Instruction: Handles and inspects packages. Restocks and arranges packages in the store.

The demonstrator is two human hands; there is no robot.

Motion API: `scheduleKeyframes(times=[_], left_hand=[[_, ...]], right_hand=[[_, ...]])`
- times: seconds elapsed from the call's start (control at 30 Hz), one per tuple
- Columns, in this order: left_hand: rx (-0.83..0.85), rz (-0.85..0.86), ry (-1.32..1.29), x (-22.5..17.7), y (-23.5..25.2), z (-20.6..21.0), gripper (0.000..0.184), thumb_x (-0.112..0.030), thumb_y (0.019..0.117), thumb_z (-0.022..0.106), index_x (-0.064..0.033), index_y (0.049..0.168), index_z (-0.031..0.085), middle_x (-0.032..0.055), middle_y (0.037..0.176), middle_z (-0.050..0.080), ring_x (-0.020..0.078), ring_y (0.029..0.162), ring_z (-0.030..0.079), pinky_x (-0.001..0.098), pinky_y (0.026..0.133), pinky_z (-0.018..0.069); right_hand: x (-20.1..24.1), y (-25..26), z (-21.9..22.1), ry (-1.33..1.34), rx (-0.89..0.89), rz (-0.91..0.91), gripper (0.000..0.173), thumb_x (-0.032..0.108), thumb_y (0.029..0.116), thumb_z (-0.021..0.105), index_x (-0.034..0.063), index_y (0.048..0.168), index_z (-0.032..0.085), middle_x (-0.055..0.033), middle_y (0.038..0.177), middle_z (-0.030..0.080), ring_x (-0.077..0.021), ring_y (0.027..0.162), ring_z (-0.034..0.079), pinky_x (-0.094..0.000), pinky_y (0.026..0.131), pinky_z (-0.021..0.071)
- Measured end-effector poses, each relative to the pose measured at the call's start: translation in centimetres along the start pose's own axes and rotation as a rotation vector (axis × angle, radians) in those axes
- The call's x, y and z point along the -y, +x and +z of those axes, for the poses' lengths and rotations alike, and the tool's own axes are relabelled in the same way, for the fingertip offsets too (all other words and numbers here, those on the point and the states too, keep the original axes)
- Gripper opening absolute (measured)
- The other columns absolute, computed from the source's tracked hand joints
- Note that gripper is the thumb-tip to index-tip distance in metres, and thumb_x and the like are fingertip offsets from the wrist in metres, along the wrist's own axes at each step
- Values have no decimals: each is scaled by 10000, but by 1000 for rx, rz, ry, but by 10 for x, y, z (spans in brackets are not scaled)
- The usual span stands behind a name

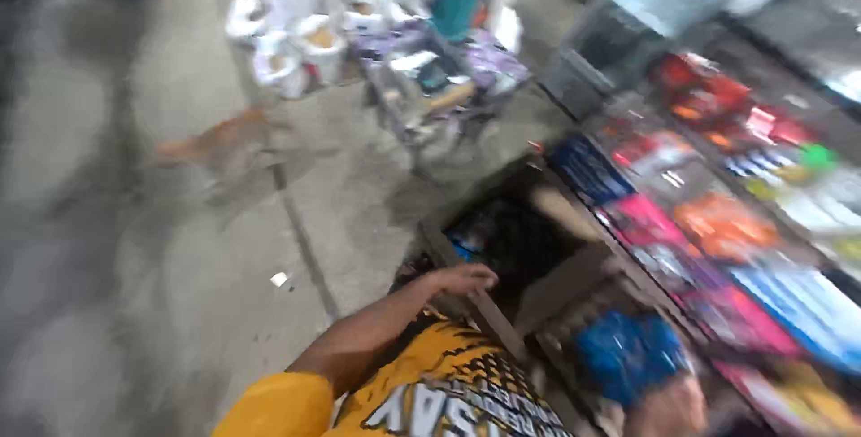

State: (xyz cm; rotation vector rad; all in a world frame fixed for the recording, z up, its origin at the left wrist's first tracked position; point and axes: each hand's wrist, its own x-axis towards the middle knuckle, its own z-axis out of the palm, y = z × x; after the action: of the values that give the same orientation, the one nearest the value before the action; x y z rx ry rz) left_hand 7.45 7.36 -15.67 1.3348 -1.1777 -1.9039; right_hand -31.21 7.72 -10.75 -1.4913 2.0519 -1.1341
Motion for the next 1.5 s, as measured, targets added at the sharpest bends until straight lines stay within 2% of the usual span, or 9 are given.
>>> scheduleKeyframes(times=[0.1,0.3,0.5,0.73,1.07,1.2,1.33,1.4,1.5], left_hand=[[120,21,-15,-18,29,-7,439,-305,1080,502,-72,1451,524,132,1366,621,226,1131,672,415,960,573],[327,24,125,-46,94,2,424,-305,1091,464,-83,1447,530,122,1385,618,249,1121,687,411,913,598],[400,46,111,-76,120,32,384,-273,1096,460,-68,1403,566,121,1334,650,254,1095,691,419,902,593],[410,-45,54,-77,133,68,366,-235,1115,416,-48,1391,568,136,1290,669,256,1052,707,420,892,597],[713,396,533,-67,153,186,456,-260,1068,533,-97,1494,528,80,1543,513,182,1390,521,403,1167,441],[763,483,850,-40,171,206,452,-259,1042,585,-45,1440,585,197,1586,431,303,1516,347,456,1260,272],[591,76,380,-90,154,223,566,-419,1118,301,-24,1429,563,147,1398,630,256,1276,614,471,1072,500],[646,-63,-92,-139,129,226,852,-661,1040,54,-70,1445,515,161,1325,662,310,1168,669,531,943,567],[840,3,-531,-161,117,206,849,-857,879,387,-186,1315,673,107,1198,730,237,1077,716,477,914,606]], right_hand=[[30,32,-13,118,-300,-41,410,151,1100,396,-124,1359,556,-255,1359,612,-250,1275,603,-385,1133,468],[41,75,-34,-103,-247,96,417,315,1099,454,46,1361,636,-148,1317,677,-232,1191,663,-460,1053,527],[-43,33,40,-554,31,152,780,545,997,581,135,1616,342,-84,1685,304,-294,1572,231,-668,1247,158],[-53,33,-12,-34,-36,384,508,358,1084,518,168,1552,462,-224,1318,656,-399,1122,677,-628,965,530],[-52,37,-32,124,-282,492,439,384,1085,496,75,1374,611,-197,1160,705,-318,1044,691,-566,935,549],[-14,41,-68,218,-403,379,417,277,1082,515,8,1389,600,-174,1149,720,-210,1019,709,-426,935,581],[21,24,-116,258,-192,-195,452,125,993,559,-2,1426,587,-128,1486,577,-197,1412,510,-414,1211,408],[37,20,-128,18,4,-550,417,221,943,665,250,1358,685,-43,1619,438,-358,1562,240,-639,1273,160],[51,3,-128,-360,289,-760,465,306,976,689,532,1371,594,24,1674,339,-398,1568,194,-757,1208,169]])
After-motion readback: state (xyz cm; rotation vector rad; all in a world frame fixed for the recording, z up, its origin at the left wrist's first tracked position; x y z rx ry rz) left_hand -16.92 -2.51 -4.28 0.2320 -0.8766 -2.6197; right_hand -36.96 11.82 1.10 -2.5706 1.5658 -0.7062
